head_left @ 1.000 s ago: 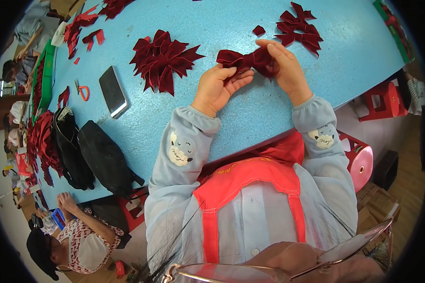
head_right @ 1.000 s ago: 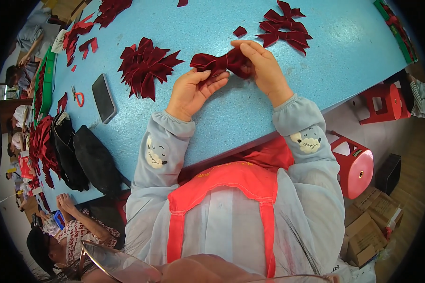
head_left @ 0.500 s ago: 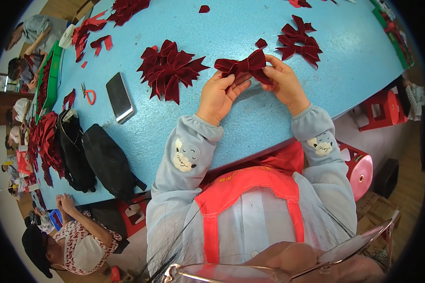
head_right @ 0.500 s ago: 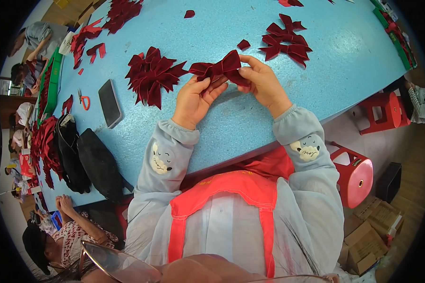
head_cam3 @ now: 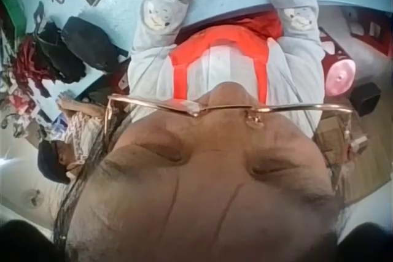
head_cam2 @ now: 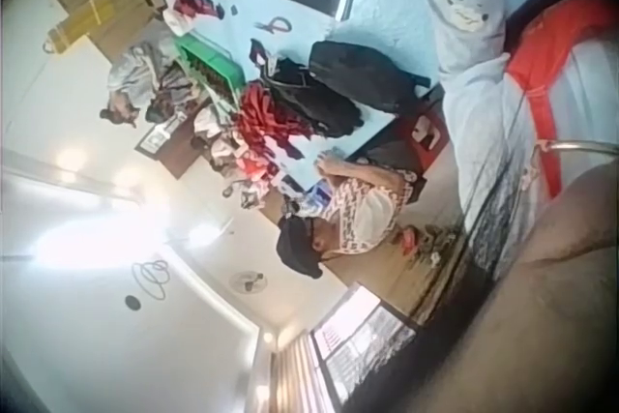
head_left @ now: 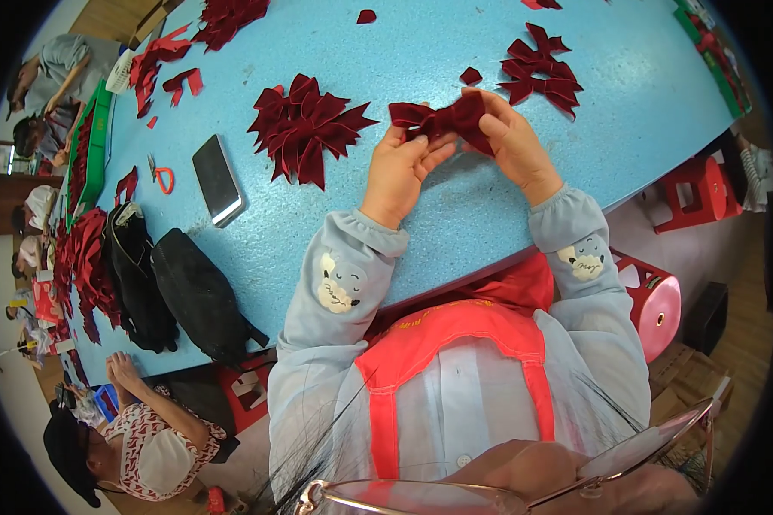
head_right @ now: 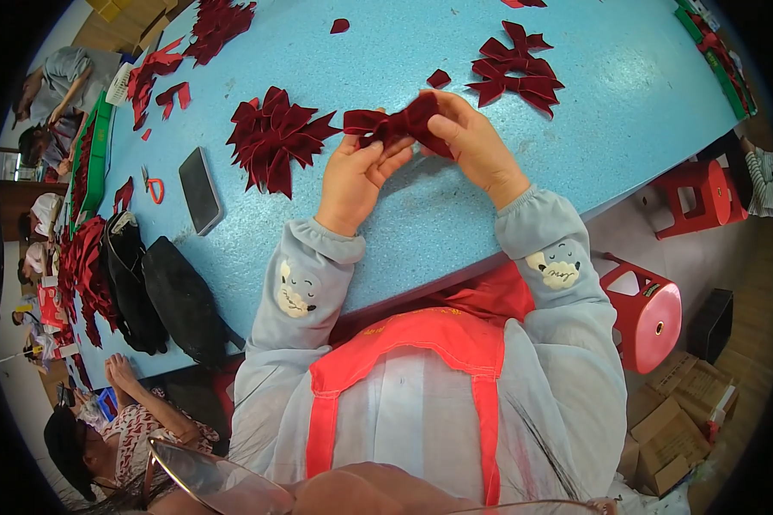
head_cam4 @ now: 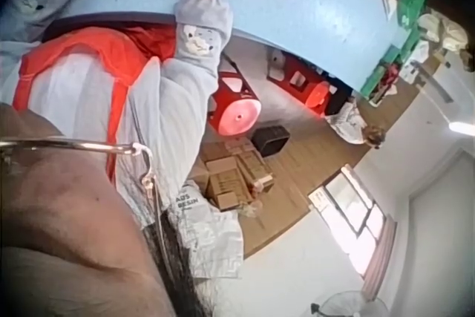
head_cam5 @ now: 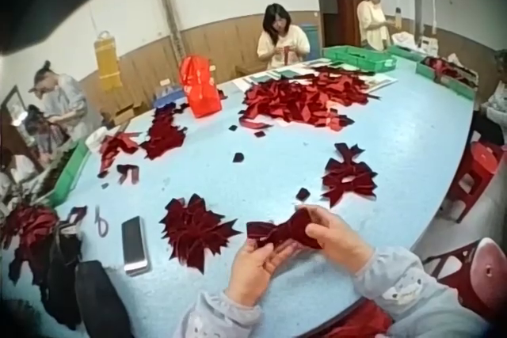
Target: Making decorative ribbon bows by folding and tying red fabric pieces.
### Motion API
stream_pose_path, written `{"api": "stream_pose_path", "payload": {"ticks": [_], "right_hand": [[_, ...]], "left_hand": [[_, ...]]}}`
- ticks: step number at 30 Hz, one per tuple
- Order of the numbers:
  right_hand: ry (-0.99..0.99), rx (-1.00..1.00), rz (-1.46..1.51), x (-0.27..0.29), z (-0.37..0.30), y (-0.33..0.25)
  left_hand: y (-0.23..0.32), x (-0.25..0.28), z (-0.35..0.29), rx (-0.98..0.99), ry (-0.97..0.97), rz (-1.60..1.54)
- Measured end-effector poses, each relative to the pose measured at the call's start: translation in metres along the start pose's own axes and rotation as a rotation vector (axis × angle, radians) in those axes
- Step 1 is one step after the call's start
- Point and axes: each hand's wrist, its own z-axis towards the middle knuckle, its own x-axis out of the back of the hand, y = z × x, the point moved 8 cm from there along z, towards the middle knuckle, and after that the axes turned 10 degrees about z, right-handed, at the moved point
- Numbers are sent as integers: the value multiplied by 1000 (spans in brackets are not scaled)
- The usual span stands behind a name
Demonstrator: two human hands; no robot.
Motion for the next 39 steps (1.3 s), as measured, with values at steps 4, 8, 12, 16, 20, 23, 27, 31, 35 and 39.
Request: {"api": "stream_pose_path", "payload": {"ticks": [4, 8, 12, 16, 20, 23, 27, 31, 35, 39], "right_hand": [[-106, 14, -208, 6, 4, 4], [-34, 73, -220, 11, 3, -4], [-149, 221, -621, -4, 0, -11], [-89, 144, -492, -8, 0, -7], [-136, 95, -483, -19, -4, -2], [-172, -28, -603, -13, -2, 9], [-230, -13, -675, -11, -2, 10], [-141, 100, -512, -22, -5, 2], [-123, -14, -519, -22, -6, 7], [-142, -27, -548, -14, -2, 13]], "left_hand": [[3, -9, -5, -10, -52, 184], [13, -6, -7, 38, -43, 323], [14, 3, -6, 38, 36, 481], [5, 8, -3, -52, 107, 542], [7, 3, -7, -156, 186, 508], [4, 3, -10, -121, 236, 479], [7, 6, -9, -229, 228, 659], [7, 6, -7, -198, 217, 615], [10, 9, -9, -257, 288, 501], [6, 7, -8, -195, 251, 484]]}}
